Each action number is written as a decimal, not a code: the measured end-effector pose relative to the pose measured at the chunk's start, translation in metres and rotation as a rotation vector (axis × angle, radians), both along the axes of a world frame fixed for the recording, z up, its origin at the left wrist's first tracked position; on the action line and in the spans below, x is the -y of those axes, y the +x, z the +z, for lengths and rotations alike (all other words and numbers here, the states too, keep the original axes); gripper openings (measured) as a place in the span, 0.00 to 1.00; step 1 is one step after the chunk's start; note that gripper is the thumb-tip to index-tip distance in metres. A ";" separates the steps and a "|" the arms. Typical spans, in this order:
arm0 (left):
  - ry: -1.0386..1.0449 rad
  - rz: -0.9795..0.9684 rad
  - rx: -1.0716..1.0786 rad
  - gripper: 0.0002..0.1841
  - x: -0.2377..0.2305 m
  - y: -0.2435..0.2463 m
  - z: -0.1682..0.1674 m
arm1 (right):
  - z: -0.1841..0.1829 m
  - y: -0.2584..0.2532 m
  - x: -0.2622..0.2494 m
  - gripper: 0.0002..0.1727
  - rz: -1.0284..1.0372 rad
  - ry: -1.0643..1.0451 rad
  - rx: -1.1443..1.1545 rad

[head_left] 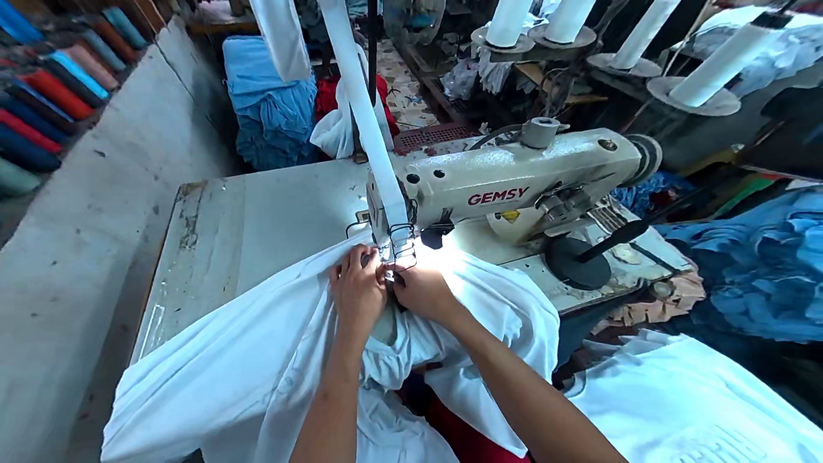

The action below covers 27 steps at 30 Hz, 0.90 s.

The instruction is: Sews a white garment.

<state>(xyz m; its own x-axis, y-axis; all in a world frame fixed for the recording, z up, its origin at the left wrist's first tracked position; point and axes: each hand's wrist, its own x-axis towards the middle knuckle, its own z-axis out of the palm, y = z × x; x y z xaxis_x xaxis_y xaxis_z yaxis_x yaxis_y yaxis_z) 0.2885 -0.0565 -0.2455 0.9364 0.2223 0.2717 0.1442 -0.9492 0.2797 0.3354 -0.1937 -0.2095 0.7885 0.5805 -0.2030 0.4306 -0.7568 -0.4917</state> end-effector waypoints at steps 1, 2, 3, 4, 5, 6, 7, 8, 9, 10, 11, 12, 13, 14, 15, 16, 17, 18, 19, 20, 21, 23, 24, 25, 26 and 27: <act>-0.010 -0.005 -0.054 0.15 -0.003 0.004 0.004 | -0.001 -0.002 -0.001 0.22 -0.008 0.001 0.022; -0.023 -0.013 -0.116 0.16 -0.007 0.006 0.007 | -0.003 -0.004 0.000 0.22 -0.012 0.005 0.058; -0.016 -0.031 -0.139 0.16 -0.011 0.006 0.007 | -0.007 -0.006 0.000 0.22 -0.012 0.017 0.109; 0.006 -0.053 -0.133 0.17 -0.014 0.005 0.006 | -0.011 -0.008 0.001 0.21 -0.010 0.025 0.156; 0.035 -0.072 -0.117 0.19 -0.015 0.001 0.003 | -0.014 -0.011 0.003 0.21 -0.009 0.030 0.182; 0.054 -0.087 -0.113 0.21 -0.015 -0.004 0.002 | -0.015 -0.013 0.004 0.21 -0.005 0.026 0.194; 0.052 -0.103 -0.131 0.22 -0.013 -0.011 0.003 | -0.015 -0.014 0.005 0.22 -0.002 0.024 0.202; 0.026 -0.119 -0.162 0.25 -0.011 -0.018 0.005 | -0.015 -0.015 0.006 0.22 -0.001 0.022 0.206; 0.012 -0.130 -0.159 0.26 -0.009 -0.025 0.004 | -0.014 -0.015 0.007 0.22 -0.001 0.023 0.211; 0.021 -0.137 -0.137 0.26 -0.007 -0.031 0.001 | -0.014 -0.014 0.007 0.22 0.000 0.025 0.209; 0.040 -0.139 -0.117 0.25 -0.005 -0.036 -0.004 | -0.013 -0.013 0.007 0.22 0.002 0.025 0.208; 0.052 -0.138 -0.103 0.24 -0.003 -0.041 -0.006 | -0.014 -0.013 0.008 0.22 0.004 0.027 0.215; 0.060 -0.139 -0.085 0.22 -0.002 -0.045 -0.008 | -0.016 -0.012 0.008 0.22 0.007 0.029 0.228; 0.061 -0.143 -0.070 0.20 0.000 -0.047 -0.008 | -0.019 -0.012 0.009 0.21 0.011 0.039 0.257; 0.065 -0.145 -0.070 0.19 0.001 -0.048 -0.007 | -0.022 -0.011 0.010 0.21 0.019 0.049 0.290; 0.079 -0.147 -0.067 0.18 0.002 -0.049 -0.007 | -0.027 -0.009 0.012 0.21 0.037 0.059 0.328; 0.097 -0.147 -0.053 0.19 0.003 -0.050 -0.009 | -0.032 -0.006 0.015 0.21 0.068 0.081 0.373; 0.113 -0.147 -0.038 0.19 0.004 -0.051 -0.010 | -0.039 0.000 0.018 0.20 0.111 0.130 0.436; 0.127 -0.144 -0.020 0.20 0.006 -0.051 -0.012 | -0.046 0.009 0.023 0.20 0.157 0.187 0.495; 0.134 -0.137 -0.005 0.21 0.008 -0.051 -0.013 | -0.050 0.019 0.029 0.19 0.192 0.233 0.531; 0.131 -0.132 0.006 0.22 0.010 -0.051 -0.014 | -0.050 0.027 0.034 0.18 0.200 0.253 0.523; 0.118 -0.115 -0.004 0.23 0.013 -0.051 -0.016 | -0.034 0.031 0.042 0.18 0.129 0.175 0.363; 0.113 -0.105 -0.009 0.22 0.014 -0.050 -0.015 | -0.023 0.026 0.043 0.19 0.082 0.123 0.289; 0.111 -0.098 -0.003 0.22 0.014 -0.050 -0.016 | -0.015 0.017 0.043 0.18 0.056 0.127 0.279; 0.110 -0.092 -0.001 0.21 0.015 -0.049 -0.015 | -0.013 0.003 0.042 0.17 0.048 0.173 0.310; 0.111 -0.090 -0.006 0.19 0.017 -0.049 -0.013 | -0.016 -0.010 0.040 0.16 0.054 0.236 0.340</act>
